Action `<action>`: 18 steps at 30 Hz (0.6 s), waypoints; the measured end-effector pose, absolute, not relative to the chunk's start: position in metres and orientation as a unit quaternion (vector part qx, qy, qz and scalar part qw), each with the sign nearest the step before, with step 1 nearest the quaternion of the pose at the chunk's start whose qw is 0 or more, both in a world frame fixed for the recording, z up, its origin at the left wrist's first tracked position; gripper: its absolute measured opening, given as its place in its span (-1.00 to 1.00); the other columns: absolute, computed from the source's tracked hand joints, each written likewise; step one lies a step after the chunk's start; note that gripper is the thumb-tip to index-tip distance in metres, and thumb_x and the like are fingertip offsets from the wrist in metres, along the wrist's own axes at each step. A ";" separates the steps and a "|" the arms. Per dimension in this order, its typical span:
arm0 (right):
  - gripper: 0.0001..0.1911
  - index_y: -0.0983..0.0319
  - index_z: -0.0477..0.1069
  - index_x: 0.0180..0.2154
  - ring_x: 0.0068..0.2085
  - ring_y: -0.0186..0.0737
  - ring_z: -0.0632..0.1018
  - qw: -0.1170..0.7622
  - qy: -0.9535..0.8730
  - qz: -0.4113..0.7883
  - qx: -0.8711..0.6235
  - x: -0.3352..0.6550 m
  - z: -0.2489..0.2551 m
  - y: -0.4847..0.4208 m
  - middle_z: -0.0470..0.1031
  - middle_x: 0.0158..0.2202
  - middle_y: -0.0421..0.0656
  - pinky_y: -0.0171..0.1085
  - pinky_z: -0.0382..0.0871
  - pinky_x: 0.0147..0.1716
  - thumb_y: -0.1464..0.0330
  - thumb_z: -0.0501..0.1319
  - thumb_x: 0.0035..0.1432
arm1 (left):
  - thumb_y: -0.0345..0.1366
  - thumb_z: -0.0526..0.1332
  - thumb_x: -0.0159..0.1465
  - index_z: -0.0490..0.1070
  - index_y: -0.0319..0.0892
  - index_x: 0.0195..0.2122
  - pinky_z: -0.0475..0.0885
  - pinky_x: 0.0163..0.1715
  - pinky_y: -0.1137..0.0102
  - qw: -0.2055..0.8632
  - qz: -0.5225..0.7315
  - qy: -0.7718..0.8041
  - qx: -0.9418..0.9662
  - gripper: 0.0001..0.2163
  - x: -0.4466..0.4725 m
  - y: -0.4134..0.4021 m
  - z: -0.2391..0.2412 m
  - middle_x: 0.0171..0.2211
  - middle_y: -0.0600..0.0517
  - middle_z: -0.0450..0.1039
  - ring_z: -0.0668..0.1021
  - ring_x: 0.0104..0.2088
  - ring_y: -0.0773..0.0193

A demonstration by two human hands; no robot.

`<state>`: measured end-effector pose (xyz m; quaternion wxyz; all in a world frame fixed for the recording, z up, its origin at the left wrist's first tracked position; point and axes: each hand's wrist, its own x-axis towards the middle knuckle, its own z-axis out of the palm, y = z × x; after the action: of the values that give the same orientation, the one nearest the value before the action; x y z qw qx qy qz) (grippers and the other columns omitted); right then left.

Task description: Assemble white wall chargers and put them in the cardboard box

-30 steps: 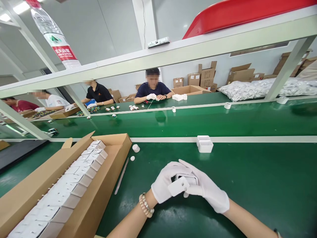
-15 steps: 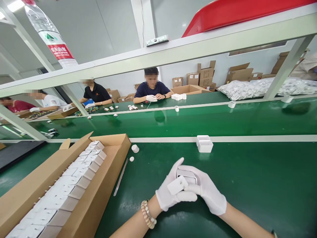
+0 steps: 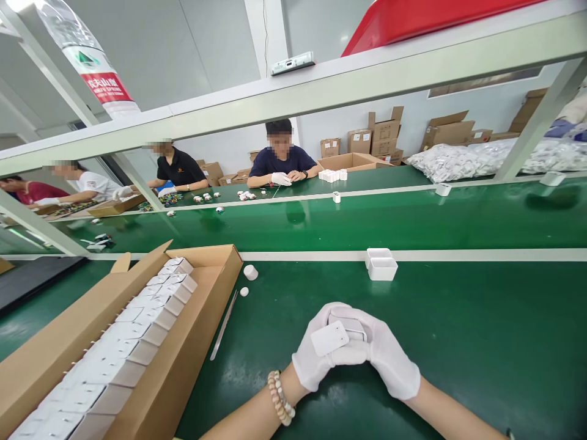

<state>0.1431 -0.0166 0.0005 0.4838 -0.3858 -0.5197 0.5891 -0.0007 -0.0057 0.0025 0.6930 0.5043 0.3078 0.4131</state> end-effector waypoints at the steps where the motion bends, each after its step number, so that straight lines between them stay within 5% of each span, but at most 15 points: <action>1: -0.74 0.19 0.51 -0.21 -0.10 -0.02 0.53 0.485 -0.521 0.589 -0.385 0.143 0.000 -0.017 0.54 -0.15 -0.12 -0.13 0.44 -0.05 0.40 0.32 -0.03 | -0.46 0.40 -0.04 0.34 -0.22 -0.06 0.48 -0.15 0.32 0.691 0.413 0.310 0.506 -0.51 -0.001 -0.006 0.003 -0.18 -0.05 0.48 0.54 -0.17 0.15; 9: -0.71 0.16 0.52 -0.18 -0.03 0.01 0.50 0.486 -0.523 0.581 -0.390 0.145 -0.009 -0.012 0.54 -0.11 -0.13 -0.12 0.39 -0.01 0.37 0.33 -0.04 | -0.37 0.40 -0.01 0.31 -0.24 -0.02 0.42 -0.05 0.21 0.677 0.406 0.322 0.522 -0.49 0.000 -0.002 0.000 -0.17 -0.11 0.48 0.52 -0.13 0.09; 15: -0.53 0.20 0.39 -0.01 -0.46 -0.24 0.48 0.418 -0.515 0.646 -0.377 0.146 -0.005 -0.009 0.50 -0.45 -0.24 -0.20 0.41 -0.37 0.38 0.31 -0.02 | -0.07 0.35 0.08 0.20 -0.24 0.09 0.45 -0.33 0.30 0.645 0.391 0.314 0.576 -0.38 -0.004 0.001 -0.007 -0.32 -0.06 0.46 0.48 -0.48 0.29; 18: -0.51 0.22 0.34 0.03 -0.44 -0.26 0.47 0.409 -0.515 0.660 -0.362 0.148 -0.001 -0.009 0.48 -0.45 -0.24 -0.24 0.37 -0.38 0.34 0.31 0.02 | 0.06 0.31 0.07 0.18 -0.26 0.11 0.43 -0.37 0.33 0.631 0.405 0.303 0.589 -0.31 -0.004 0.001 -0.013 -0.40 -0.02 0.44 0.45 -0.52 0.32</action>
<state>0.1477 -0.0090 -0.0013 0.4095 -0.3615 -0.5153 0.6604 -0.0037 0.0015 -0.0126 0.6309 0.5886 0.3031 0.4046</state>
